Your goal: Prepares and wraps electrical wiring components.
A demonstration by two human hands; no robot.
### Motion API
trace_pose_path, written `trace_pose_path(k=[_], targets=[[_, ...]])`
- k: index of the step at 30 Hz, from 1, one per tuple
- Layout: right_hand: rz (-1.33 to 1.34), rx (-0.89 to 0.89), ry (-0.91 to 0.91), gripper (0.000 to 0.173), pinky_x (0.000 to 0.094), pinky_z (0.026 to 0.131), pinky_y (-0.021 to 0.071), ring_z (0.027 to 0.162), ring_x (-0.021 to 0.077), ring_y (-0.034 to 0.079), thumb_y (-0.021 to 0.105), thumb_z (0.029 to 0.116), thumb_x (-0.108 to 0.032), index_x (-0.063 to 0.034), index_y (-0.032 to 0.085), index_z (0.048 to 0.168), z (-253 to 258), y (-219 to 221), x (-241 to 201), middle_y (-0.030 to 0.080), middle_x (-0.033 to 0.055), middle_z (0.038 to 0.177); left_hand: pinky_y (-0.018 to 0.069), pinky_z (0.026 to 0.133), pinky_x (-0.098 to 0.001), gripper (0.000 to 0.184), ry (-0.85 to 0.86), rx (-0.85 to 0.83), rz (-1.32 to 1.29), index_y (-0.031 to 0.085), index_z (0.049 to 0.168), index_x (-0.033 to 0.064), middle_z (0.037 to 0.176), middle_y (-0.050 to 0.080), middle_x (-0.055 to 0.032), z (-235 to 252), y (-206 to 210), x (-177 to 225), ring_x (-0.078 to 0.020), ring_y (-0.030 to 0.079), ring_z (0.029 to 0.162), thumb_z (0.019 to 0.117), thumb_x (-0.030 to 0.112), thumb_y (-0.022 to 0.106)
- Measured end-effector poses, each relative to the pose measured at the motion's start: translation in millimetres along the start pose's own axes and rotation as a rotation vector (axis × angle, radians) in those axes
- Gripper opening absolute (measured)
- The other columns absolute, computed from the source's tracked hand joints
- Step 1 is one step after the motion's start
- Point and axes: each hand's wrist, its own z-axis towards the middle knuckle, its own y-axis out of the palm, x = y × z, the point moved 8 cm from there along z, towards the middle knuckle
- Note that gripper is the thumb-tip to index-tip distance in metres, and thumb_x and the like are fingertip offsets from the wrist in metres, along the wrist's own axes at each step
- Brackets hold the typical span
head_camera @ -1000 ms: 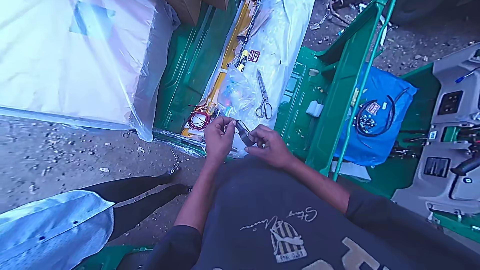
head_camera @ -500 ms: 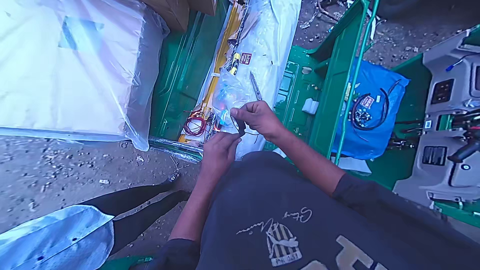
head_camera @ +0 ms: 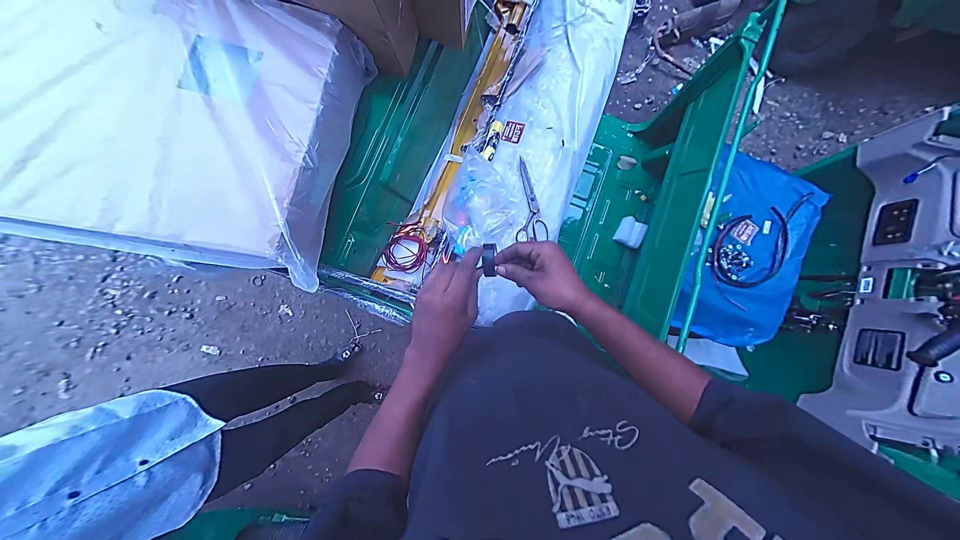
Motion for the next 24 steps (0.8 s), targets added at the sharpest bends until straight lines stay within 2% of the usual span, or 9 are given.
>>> trace_pose_path(k=[3,6,8,10,13,16,19,22,24], targets=[[-0.183,0.055,-0.068,0.008,0.0275,0.06,0.0584,0.064,0.0076,0.067,0.07,0.0985,-0.014,-0.0087,0.076,0.1,-1,-6,-13,0.074,0.0008,0.081,0.0559,0.073,-0.042,0.033,0.042,-0.005,0.049,0.07,0.13,0.0104,0.09,0.069,-0.0119,-2,5,1,-0.029,0.067,0.085,0.1002,0.009,0.058],[-0.286,0.1,-0.179,0.006,0.0255,0.067,0.0606,0.071,0.0058,0.067,0.073,0.0955,-0.015,-0.009,0.075,0.096,-3,-7,-27,0.072,-0.0003,0.084,0.0561,0.072,-0.0409,0.025,0.026,0.016,0.081,0.073,0.122,0.0101,0.088,0.069,-0.0106,-2,6,-1,-0.0285,0.067,0.084,0.1016,0.014,0.058],[-0.347,0.127,-0.268,0.009,0.0253,0.065,0.0566,0.069,0.0063,0.062,0.075,0.0937,-0.017,-0.0102,0.075,0.1,-3,-7,-34,0.068,-0.0008,0.081,0.0556,0.073,-0.0397,0.023,0.001,0.05,0.079,0.075,0.117,0.0122,0.09,0.071,-0.0084,0,2,-3,-0.0263,0.067,0.085,0.1022,0.017,0.058],[-0.388,0.135,-0.356,0.021,0.0242,0.062,0.051,0.065,0.0058,0.056,0.076,0.0932,-0.023,-0.0127,0.077,0.112,-3,-5,-37,0.063,-0.003,0.076,0.0567,0.074,-0.0381,0.021,-0.01,0.089,0.042,0.077,0.113,0.0136,0.091,0.072,-0.0062,1,-2,-3,-0.0229,0.069,0.086,0.1019,0.019,0.06],[-0.484,0.12,-0.384,0.02,0.0264,0.071,0.0529,0.073,0.0059,0.061,0.069,0.0981,-0.035,-0.0234,0.081,0.11,-3,-1,-37,0.068,-0.0036,0.08,0.0599,0.079,-0.035,0.019,0.009,0.127,-0.004,0.078,0.107,0.0133,0.093,0.075,-0.0042,2,-8,-1,-0.0185,0.072,0.088,0.1016,0.022,0.063],[-0.534,0.108,-0.432,0.021,0.0248,0.074,0.0546,0.079,0.0044,0.064,0.064,0.1005,-0.036,-0.0237,0.081,0.101,5,4,-44,0.069,-0.0053,0.085,0.0581,0.085,-0.0342,0.017,0.078,0.176,-0.03,0.077,0.104,0.0173,0.096,0.075,0.0012,6,-14,-8,-0.0142,0.07,0.093,0.1026,0.023,0.061],[-0.541,0.138,-0.429,0.021,0.0218,0.071,0.0577,0.08,-0.0004,0.066,0.062,0.0984,-0.037,-0.0236,0.078,0.097,10,6,-49,0.072,-0.0099,0.089,0.052,0.096,-0.0394,0.015,0.027,0.307,0.032,0.076,0.109,0.0242,0.107,0.074,0.0056,0,-27,-14,-0.0139,0.066,0.105,0.1004,0.032,0.066],[-0.43,0.155,-0.331,0.018,0.0228,0.063,0.0605,0.07,-0.0002,0.069,0.067,0.0942,-0.036,-0.0224,0.078,0.094,19,2,-59,0.074,-0.0114,0.083,0.0496,0.081,-0.0358,0.022,-0.061,0.483,0.111,0.072,0.095,0.0249,0.088,0.063,0.004,-10,-42,-8,-0.0135,0.059,0.086,0.0938,0.046,0.07],[-0.336,0.119,-0.253,0.014,0.0258,0.057,0.0605,0.063,0.0044,0.069,0.068,0.0942,-0.031,-0.0209,0.078,0.096,22,2,-67,0.074,-0.0088,0.078,0.0543,0.072,-0.0348,0.03,-0.093,0.408,0.078,0.074,0.091,0.0198,0.078,0.068,0.0038,-13,-36,-5,-0.0126,0.065,0.076,0.0962,0.049,0.066]])
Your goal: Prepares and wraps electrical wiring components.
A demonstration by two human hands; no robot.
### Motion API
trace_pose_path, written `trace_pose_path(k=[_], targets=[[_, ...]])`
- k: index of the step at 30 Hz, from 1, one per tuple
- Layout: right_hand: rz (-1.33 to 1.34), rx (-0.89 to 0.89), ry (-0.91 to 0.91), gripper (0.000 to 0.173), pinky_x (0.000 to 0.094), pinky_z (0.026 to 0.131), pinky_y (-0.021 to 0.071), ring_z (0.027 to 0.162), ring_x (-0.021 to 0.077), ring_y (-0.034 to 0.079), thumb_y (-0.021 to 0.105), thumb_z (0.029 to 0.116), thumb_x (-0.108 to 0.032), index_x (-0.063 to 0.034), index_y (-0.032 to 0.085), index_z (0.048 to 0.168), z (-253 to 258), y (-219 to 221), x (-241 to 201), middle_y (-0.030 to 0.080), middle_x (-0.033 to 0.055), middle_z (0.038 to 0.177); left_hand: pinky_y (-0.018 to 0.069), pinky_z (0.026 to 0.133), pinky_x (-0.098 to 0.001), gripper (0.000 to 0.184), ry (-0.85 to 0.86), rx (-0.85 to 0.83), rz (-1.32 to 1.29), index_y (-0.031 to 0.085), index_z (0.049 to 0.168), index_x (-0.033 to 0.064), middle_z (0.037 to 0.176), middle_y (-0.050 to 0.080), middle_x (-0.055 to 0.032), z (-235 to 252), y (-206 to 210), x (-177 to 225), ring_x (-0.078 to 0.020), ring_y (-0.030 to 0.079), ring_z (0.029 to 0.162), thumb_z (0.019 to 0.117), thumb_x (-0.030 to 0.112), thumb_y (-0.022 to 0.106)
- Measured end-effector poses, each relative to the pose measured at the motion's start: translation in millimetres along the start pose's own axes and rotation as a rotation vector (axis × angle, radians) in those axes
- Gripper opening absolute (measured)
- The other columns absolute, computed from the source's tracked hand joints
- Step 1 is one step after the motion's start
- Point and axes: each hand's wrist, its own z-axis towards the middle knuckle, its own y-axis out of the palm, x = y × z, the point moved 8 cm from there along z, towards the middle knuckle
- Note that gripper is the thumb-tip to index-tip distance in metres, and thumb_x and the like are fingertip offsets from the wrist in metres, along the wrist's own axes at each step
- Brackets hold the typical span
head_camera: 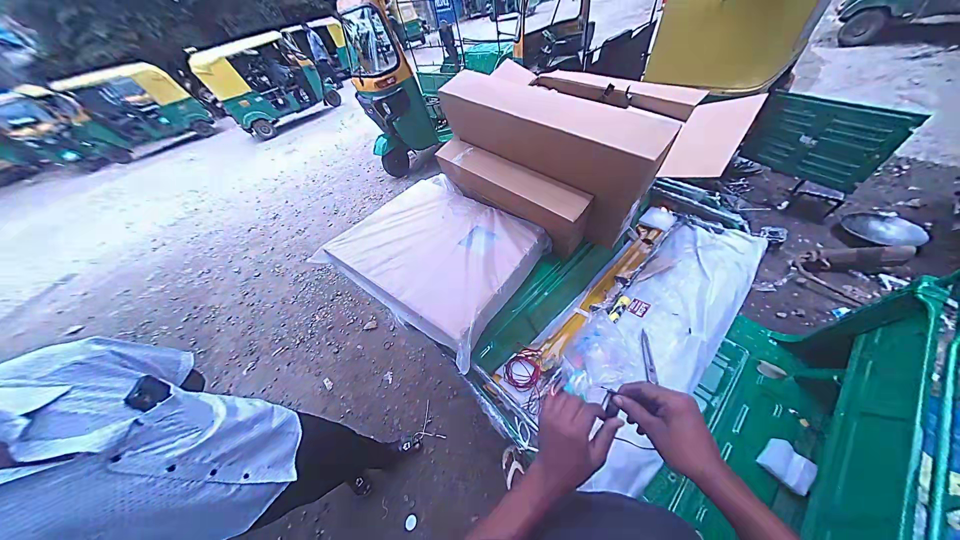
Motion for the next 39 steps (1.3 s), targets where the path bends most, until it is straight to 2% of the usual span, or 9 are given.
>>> trace_pose_path(k=[7,12,16,20,22,24,27,34,39], targets=[[0.257,-0.093,0.07,0.016,0.0268,0.048,0.0466,0.053,0.0096,0.056,0.065,0.0991,-0.022,-0.0109,0.076,0.102,18,6,-22,0.07,0.0002,0.076,0.0539,0.057,-0.0336,0.044,-0.271,-0.126,-0.17,0.073,0.121,0.0112,0.075,0.063,0.0013,7,1,-18,-0.0117,0.057,0.061,0.0963,0.048,0.067],[0.354,-0.085,0.122,0.011,0.0269,0.052,0.0436,0.055,0.0099,0.053,0.07,0.0982,-0.016,-0.0055,0.075,0.099,15,4,-17,0.068,0.0037,0.075,0.0501,0.061,-0.0253,0.028,-0.339,-0.217,-0.424,0.078,0.1,0.0118,0.079,0.065,0.003,10,7,-12,-0.0053,0.055,0.064,0.099,0.037,0.066],[0.487,-0.086,0.147,0.011,0.024,0.046,0.0377,0.05,0.0089,0.046,0.071,0.0969,-0.011,-0.0004,0.074,0.097,15,0,-19,0.066,0.0071,0.07,0.0531,0.07,-0.026,0.021,-0.379,-0.159,-0.64,0.079,0.1,0.0103,0.083,0.066,0.0026,6,-1,-15,-0.0072,0.06,0.074,0.0968,0.03,0.071],[0.588,-0.047,0.205,0.01,0.0217,0.042,0.034,0.046,0.0072,0.041,0.07,0.0965,-0.007,0.002,0.074,0.096,16,-4,-4,0.064,0.0081,0.07,0.0525,0.069,-0.0249,0.022,-0.418,-0.137,-0.765,0.078,0.097,0.0061,0.083,0.065,0.0001,5,-7,-16,-0.0095,0.06,0.075,0.0975,0.026,0.07],[0.438,-0.031,0.14,0.01,0.0246,0.044,0.0392,0.048,0.0088,0.047,0.071,0.097,-0.01,-0.0012,0.076,0.097,12,-6,-2,0.067,0.0063,0.071,0.0547,0.072,-0.0262,0.02,-0.458,-0.146,-0.824,0.077,0.095,0.005,0.083,0.067,-0.0013,6,-7,-16,-0.0109,0.063,0.078,0.0974,0.024,0.07],[0.197,-0.008,-0.027,0.01,0.0245,0.056,0.0525,0.06,0.0062,0.061,0.071,0.0975,-0.012,-0.0062,0.078,0.098,6,-10,-12,0.073,0.0012,0.078,0.0558,0.071,-0.0269,0.021,-0.504,-0.157,-0.87,0.076,0.095,0.0039,0.083,0.068,-0.0023,7,-5,-16,-0.0108,0.064,0.076,0.0982,0.023,0.069],[-0.101,0.018,-0.319,0.014,0.0271,0.077,0.0586,0.084,0.0091,0.068,0.065,0.0988,-0.009,-0.0062,0.078,0.102,-9,-7,-32,0.072,0.003,0.091,0.0424,0.053,-0.0219,0.02,-0.639,-0.187,-0.964,0.075,0.094,0.0048,0.077,0.067,-0.0016,6,-2,-19,-0.0053,0.05,0.057,0.1002,0.022,0.066],[-0.331,-0.017,-0.51,0.018,0.0328,0.081,0.0584,0.087,0.021,0.068,0.059,0.096,-0.002,-0.001,0.075,0.104,-45,14,-31,0.069,0.01,0.09,0.0295,0.043,-0.0177,0.027,-0.935,-0.324,-1.283,0.07,0.086,0.0065,0.064,0.054,0.0003,13,10,-12,-0.0021,0.035,0.046,0.1024,0.027,0.063],[-0.165,-0.099,-0.443,0.016,0.0275,0.077,0.0581,0.084,0.0123,0.068,0.062,0.099,-0.006,-0.005,0.078,0.101,-52,5,-30,0.07,0.0049,0.089,0.0298,0.04,-0.0175,0.031,-1.041,-0.501,-1.239,0.068,0.095,0.006,0.061,0.049,0.0009,19,21,-11,-0.003,0.033,0.042,0.1077,0.031,0.053]])
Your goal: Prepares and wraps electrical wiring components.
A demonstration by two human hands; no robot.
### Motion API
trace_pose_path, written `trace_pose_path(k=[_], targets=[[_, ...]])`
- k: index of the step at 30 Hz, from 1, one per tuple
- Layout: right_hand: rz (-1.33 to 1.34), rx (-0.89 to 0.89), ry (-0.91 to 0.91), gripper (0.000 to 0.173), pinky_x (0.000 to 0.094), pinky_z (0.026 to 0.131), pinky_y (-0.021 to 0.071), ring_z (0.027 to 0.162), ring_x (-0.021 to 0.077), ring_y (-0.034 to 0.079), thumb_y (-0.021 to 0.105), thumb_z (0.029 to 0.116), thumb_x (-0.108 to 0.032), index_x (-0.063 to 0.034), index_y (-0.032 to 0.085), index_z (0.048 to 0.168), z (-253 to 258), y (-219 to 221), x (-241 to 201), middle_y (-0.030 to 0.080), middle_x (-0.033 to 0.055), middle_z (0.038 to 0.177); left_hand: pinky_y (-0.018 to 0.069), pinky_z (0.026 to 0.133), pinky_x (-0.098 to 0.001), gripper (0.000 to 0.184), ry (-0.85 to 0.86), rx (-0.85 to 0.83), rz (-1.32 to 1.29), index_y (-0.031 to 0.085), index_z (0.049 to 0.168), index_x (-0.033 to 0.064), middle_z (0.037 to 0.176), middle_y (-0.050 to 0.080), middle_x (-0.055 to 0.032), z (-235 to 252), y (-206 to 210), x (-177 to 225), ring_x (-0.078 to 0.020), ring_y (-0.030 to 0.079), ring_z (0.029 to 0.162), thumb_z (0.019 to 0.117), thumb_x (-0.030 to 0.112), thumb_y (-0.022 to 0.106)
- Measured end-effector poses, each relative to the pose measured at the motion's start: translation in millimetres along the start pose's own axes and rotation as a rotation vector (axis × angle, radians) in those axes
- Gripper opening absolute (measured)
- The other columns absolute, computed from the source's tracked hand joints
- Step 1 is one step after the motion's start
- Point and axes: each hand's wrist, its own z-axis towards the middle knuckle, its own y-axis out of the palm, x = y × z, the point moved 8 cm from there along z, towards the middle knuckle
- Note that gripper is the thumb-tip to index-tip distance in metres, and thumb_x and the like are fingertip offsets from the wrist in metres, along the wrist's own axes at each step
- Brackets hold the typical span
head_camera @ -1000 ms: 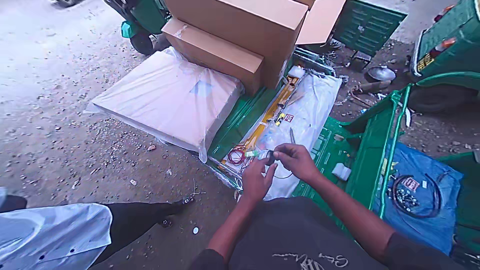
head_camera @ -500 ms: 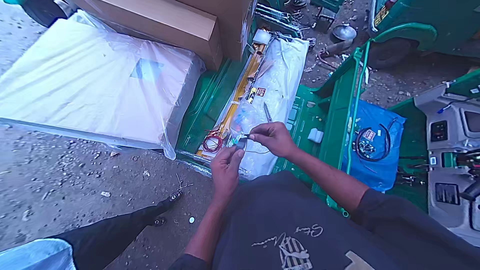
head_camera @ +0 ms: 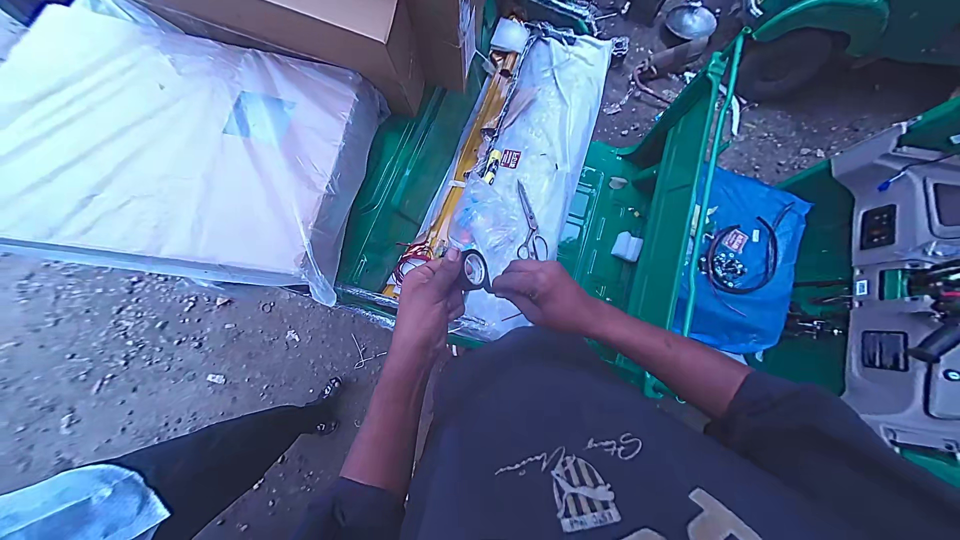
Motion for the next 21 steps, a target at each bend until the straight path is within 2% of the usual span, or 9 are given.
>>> trace_pose_path(k=[2,5,8,10,12,13,15,18,21], targets=[[0.062,0.004,0.004,0.014,0.0264,0.076,0.0582,0.083,0.01,0.067,0.063,0.0987,-0.007,-0.0047,0.078,0.099,1,-5,2,0.071,0.004,0.09,0.0335,0.04,-0.0165,0.032,-0.054,-0.021,0.042,0.067,0.104,0.0068,0.068,0.055,-0.0004,4,3,1,-0.0025,0.036,0.043,0.109,0.033,0.049],[0.111,0.019,0.037,0.013,0.0258,0.078,0.0584,0.084,0.0085,0.067,0.065,0.0982,-0.007,-0.0044,0.077,0.1,1,-14,5,0.071,0.0032,0.091,0.04,0.046,-0.0186,0.03,-0.047,-0.083,0.172,0.066,0.127,0.005,0.089,0.068,-0.0072,9,8,-3,-0.0054,0.045,0.049,0.108,0.025,0.053],[0.181,0.06,0.092,0.011,0.0258,0.077,0.0597,0.084,0.0076,0.067,0.067,0.0963,-0.005,-0.0043,0.077,0.101,-1,-23,10,0.071,0.0025,0.091,0.0418,0.052,-0.0235,0.041,0.166,-0.106,0.455,0.065,0.135,0.0149,0.095,0.066,-0.0032,9,9,-4,-0.0093,0.05,0.06,0.0954,0.024,0.073],[0.235,0.064,0.121,0.01,0.0262,0.075,0.06,0.082,0.0077,0.067,0.067,0.0963,-0.005,-0.0042,0.076,0.1,-2,-25,13,0.071,0.0022,0.091,0.0518,0.066,-0.0293,0.058,0.273,-0.187,0.657,0.065,0.138,0.0304,0.126,0.059,0.001,7,13,-6,-0.0127,0.059,0.088,0.083,0.041,0.083],[0.309,0.068,0.143,0.009,0.0268,0.072,0.0606,0.08,0.0087,0.067,0.067,0.0962,-0.003,-0.0027,0.075,0.1,-5,-24,14,0.07,0.0034,0.092,0.0594,0.087,-0.0377,0.054,0.31,-0.271,0.722,0.068,0.135,0.0301,0.149,0.051,0.0016,3,20,-12,-0.0167,0.059,0.121,0.0845,0.04,0.082],[0.34,0.075,0.149,0.009,0.0267,0.07,0.0604,0.079,0.009,0.066,0.067,0.0961,-0.003,-0.002,0.074,0.101,-5,-23,14,0.07,0.0039,0.092,0.0615,0.091,-0.0398,0.044,0.344,-0.279,0.705,0.071,0.13,0.0243,0.148,0.055,0.0006,0,22,-14,-0.0175,0.062,0.123,0.0877,0.032,0.081],[0.367,0.089,0.156,0.009,0.0255,0.067,0.0597,0.076,0.0087,0.065,0.067,0.0957,-0.003,-0.0012,0.073,0.101,-5,-22,14,0.069,0.0042,0.092,0.0642,0.088,-0.0386,0.035,0.424,-0.237,0.674,0.073,0.125,0.0171,0.129,0.068,0.0005,-3,23,-14,-0.0157,0.069,0.111,0.0903,0.023,0.08],[0.369,0.126,0.15,0.009,0.0258,0.066,0.0604,0.073,0.0085,0.065,0.075,0.0916,-0.006,-0.0009,0.073,0.098,-7,-25,17,0.069,0.0039,0.088,0.0618,0.091,-0.0357,0.047,0.522,-0.119,0.804,0.072,0.127,0.0153,0.123,0.071,0.0028,-12,21,-10,-0.0103,0.07,0.107,0.086,0.035,0.084],[0.249,0.154,0.083,0.023,0.0238,0.064,0.0563,0.068,0.0065,0.061,0.077,0.0921,-0.01,-0.0022,0.073,0.113,-6,-27,13,0.068,0.0031,0.085,0.0595,0.088,-0.0346,0.054,0.57,-0.034,0.907,0.073,0.124,0.0149,0.118,0.072,0.0029,-20,18,-5,-0.009,0.069,0.101,0.0814,0.047,0.085]])
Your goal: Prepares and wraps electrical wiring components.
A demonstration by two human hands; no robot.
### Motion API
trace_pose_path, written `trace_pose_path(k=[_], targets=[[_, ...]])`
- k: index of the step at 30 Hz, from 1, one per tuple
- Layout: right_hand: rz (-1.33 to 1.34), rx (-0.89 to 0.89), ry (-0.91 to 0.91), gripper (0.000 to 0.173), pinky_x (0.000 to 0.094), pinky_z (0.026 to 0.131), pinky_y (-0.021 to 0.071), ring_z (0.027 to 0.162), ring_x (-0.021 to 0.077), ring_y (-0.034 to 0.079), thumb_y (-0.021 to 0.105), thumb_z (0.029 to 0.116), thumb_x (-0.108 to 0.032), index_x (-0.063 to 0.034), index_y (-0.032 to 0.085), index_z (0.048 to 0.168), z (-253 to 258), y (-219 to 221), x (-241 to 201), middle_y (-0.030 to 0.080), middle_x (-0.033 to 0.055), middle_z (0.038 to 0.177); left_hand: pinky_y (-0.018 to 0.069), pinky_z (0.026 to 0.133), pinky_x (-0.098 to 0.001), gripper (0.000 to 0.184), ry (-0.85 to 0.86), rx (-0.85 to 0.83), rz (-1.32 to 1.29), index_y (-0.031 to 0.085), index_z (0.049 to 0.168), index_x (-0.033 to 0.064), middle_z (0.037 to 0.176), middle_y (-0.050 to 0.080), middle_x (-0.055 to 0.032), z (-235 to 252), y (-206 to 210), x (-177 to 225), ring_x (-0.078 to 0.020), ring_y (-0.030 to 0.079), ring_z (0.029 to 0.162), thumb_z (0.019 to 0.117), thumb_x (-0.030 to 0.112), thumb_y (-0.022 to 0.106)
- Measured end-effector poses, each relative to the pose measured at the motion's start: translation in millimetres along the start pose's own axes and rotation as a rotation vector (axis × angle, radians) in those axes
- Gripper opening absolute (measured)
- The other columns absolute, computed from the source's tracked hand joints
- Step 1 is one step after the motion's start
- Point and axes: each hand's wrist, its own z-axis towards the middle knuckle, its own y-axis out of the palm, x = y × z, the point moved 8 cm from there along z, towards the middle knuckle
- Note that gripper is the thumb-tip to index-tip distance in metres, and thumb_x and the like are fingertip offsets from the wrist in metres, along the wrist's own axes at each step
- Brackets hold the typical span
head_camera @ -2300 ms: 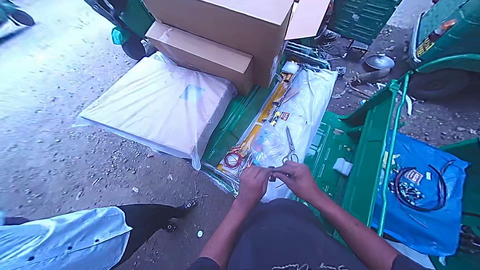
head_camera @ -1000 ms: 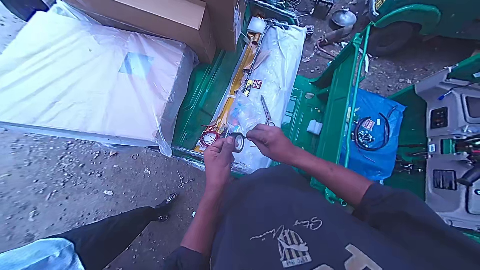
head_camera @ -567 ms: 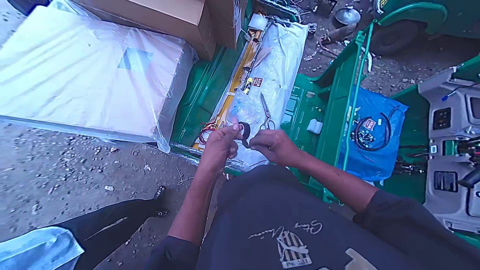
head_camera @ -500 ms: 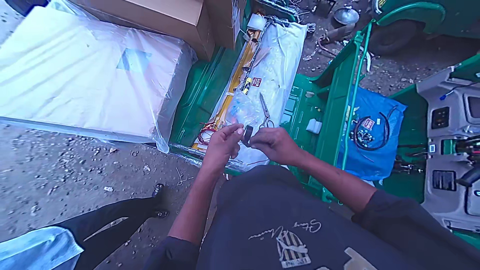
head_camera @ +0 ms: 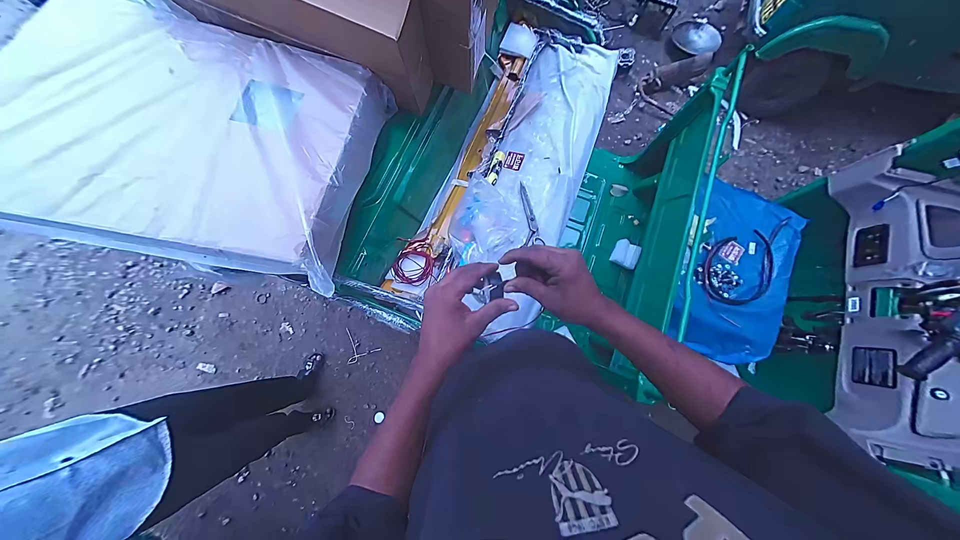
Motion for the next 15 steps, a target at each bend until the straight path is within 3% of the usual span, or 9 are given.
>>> trace_pose_path(k=[1,6,13,15], targets=[[-0.042,0.005,-0.045,0.023,0.024,0.066,0.0563,0.071,0.0067,0.062,0.075,0.0934,-0.011,-0.0034,0.075,0.115,0,1,-4,0.068,0.0028,0.085,0.0599,0.087,-0.0341,0.055,-0.004,0.015,0.009,0.074,0.122,0.0148,0.116,0.073,0.0031,-1,-2,1,-0.0088,0.069,0.1,0.0803,0.049,0.085],[-0.104,0.067,-0.103,0.01,0.0268,0.078,0.0587,0.085,0.0095,0.067,0.07,0.0966,-0.008,-0.005,0.079,0.1,0,4,-11,0.072,0.0038,0.092,0.0573,0.075,-0.0287,0.056,-0.034,0.063,0.029,0.077,0.115,0.0168,0.102,0.074,0.0062,-3,-4,-1,-0.0048,0.066,0.083,0.0745,0.053,0.088],[-0.214,0.285,-0.059,0.008,0.0256,0.074,0.0592,0.08,0.0087,0.068,0.073,0.0939,-0.009,-0.0049,0.079,0.098,2,-4,-7,0.072,0.0045,0.089,0.0593,0.078,-0.0326,0.051,-0.068,0.081,-0.059,0.076,0.101,0.0171,0.091,0.074,0.0077,-6,1,4,-0.0054,0.068,0.083,0.0674,0.053,0.092],[-0.233,0.288,-0.072,0.009,0.0248,0.073,0.0589,0.081,0.0084,0.068,0.074,0.0938,-0.008,-0.0052,0.08,0.099,5,-9,-6,0.073,0.0042,0.089,0.0631,0.081,-0.0359,0.048,-0.129,0.083,-0.268,0.077,0.107,0.0128,0.095,0.076,0.0016,-4,0,0,-0.0119,0.073,0.086,0.0705,0.038,0.094]])
